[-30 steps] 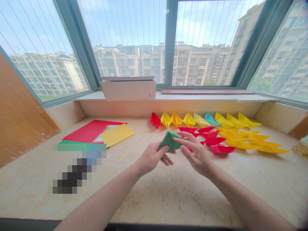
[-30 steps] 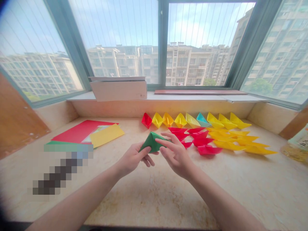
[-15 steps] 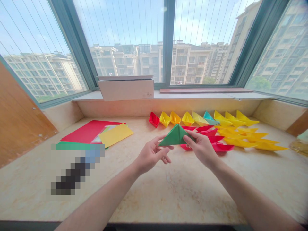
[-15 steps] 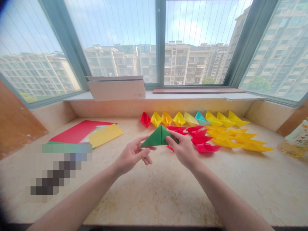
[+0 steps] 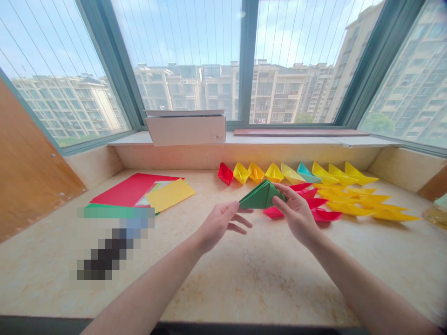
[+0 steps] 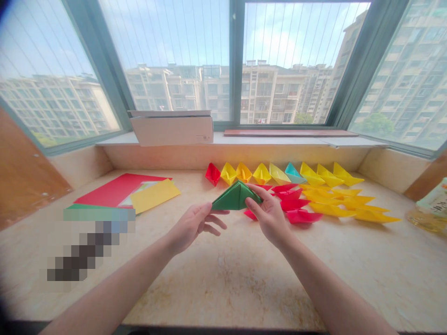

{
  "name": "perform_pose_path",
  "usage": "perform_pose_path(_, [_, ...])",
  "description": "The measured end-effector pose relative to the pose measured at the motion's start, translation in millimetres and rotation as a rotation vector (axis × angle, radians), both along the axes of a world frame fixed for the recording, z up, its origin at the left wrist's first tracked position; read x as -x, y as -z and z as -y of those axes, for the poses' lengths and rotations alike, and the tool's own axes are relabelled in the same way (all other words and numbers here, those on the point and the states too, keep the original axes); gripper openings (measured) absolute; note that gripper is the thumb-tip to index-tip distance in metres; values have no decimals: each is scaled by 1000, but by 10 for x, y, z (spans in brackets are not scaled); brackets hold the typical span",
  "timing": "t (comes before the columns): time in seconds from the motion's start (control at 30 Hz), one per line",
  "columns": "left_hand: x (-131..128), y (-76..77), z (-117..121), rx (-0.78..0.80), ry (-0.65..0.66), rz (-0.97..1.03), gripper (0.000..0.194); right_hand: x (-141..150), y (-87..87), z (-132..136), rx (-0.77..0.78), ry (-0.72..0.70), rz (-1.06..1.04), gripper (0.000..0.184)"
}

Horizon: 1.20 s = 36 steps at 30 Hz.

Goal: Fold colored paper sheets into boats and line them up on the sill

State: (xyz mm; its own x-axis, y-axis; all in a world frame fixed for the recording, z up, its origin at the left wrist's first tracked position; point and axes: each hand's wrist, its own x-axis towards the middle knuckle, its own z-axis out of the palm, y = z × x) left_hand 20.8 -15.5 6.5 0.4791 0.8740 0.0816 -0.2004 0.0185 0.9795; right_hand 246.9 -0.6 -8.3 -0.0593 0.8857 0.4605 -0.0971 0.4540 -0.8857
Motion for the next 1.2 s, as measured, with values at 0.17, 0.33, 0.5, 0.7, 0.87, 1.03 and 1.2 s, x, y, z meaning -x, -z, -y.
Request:
perform_pose_path(0.17, [-3,9,-9,-9,-21,-22,48,-31,37,-24,2,-3,2,38])
perform_pose_path(0.33, [-9,59,-25,-149,-90,-119,55,-30,20,-24,31,-35,19,41])
perform_pose_path(0.5, [32,88,-19,-410,-163,-298,55,-23,-12,6,40,-68,-11,41])
perform_pose_path(0.7, [68,68,-16,-601,-169,-439,51,-16,-28,21,40,-61,-7,42])
perform_pose_path(0.87, [66,86,-9,-739,-235,-634,51,-15,-22,-7,63,22,74,43])
perform_pose_path(1.03, [74,91,-10,-749,-287,-748,37,3,1,-20,62,114,134,47])
perform_pose_path(1.2, [58,146,-56,-778,-312,-797,61,27,1,24,38,161,236,46])
